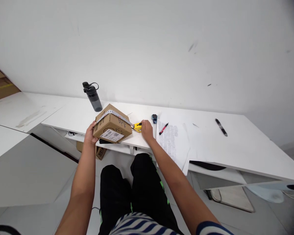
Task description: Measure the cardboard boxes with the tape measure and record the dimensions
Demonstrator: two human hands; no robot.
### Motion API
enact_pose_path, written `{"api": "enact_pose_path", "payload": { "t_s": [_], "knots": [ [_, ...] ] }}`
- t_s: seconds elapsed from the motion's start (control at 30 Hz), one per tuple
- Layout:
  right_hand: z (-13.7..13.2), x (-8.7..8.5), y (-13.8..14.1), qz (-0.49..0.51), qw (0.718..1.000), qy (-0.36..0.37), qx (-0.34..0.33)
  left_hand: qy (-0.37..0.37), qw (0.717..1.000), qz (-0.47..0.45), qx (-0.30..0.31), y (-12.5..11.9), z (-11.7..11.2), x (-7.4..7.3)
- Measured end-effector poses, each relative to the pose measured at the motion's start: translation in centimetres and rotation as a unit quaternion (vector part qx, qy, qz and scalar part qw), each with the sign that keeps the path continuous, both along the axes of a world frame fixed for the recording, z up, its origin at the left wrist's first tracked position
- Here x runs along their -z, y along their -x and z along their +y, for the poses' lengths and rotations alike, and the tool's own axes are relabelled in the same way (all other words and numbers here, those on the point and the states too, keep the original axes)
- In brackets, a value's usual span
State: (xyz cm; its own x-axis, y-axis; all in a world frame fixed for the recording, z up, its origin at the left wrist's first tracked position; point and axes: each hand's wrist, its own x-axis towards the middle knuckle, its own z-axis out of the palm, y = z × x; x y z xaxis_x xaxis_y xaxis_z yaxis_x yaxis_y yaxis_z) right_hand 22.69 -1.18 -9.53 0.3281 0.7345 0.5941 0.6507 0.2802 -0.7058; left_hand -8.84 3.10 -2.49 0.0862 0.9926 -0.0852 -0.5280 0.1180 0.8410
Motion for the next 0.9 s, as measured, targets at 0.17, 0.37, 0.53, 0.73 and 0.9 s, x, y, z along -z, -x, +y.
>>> {"api": "enact_pose_path", "payload": {
  "t_s": [0.17, 0.37, 0.53, 0.73, 0.9],
  "knots": [
    [0.3, -0.1, -0.1, 0.03, 0.999, 0.008, 0.007, -0.026, 0.999, 0.01, -0.027, -0.3, -0.3, -0.2],
    [1.0, -3.0, 0.1, 0.036, 0.999, -0.008, -0.01, -0.003, 0.999, 0.007, -0.046, -0.6, -1.2, 0.1],
    [1.3, -5.9, 0.5, 0.03, 0.998, -0.041, -0.025, 0.016, 0.998, 0.037, -0.051, -1.0, -2.3, 0.1],
    [1.6, -8.4, 1.1, 0.036, 0.997, -0.063, -0.033, -0.016, 0.998, 0.056, -0.01, -3.9, -2.4, -1.9],
    [1.8, -10.8, 0.4, 0.029, 0.994, -0.103, -0.011, -0.031, 0.996, 0.084, -0.031, -7.3, -2.0, -3.6]
  ]
}}
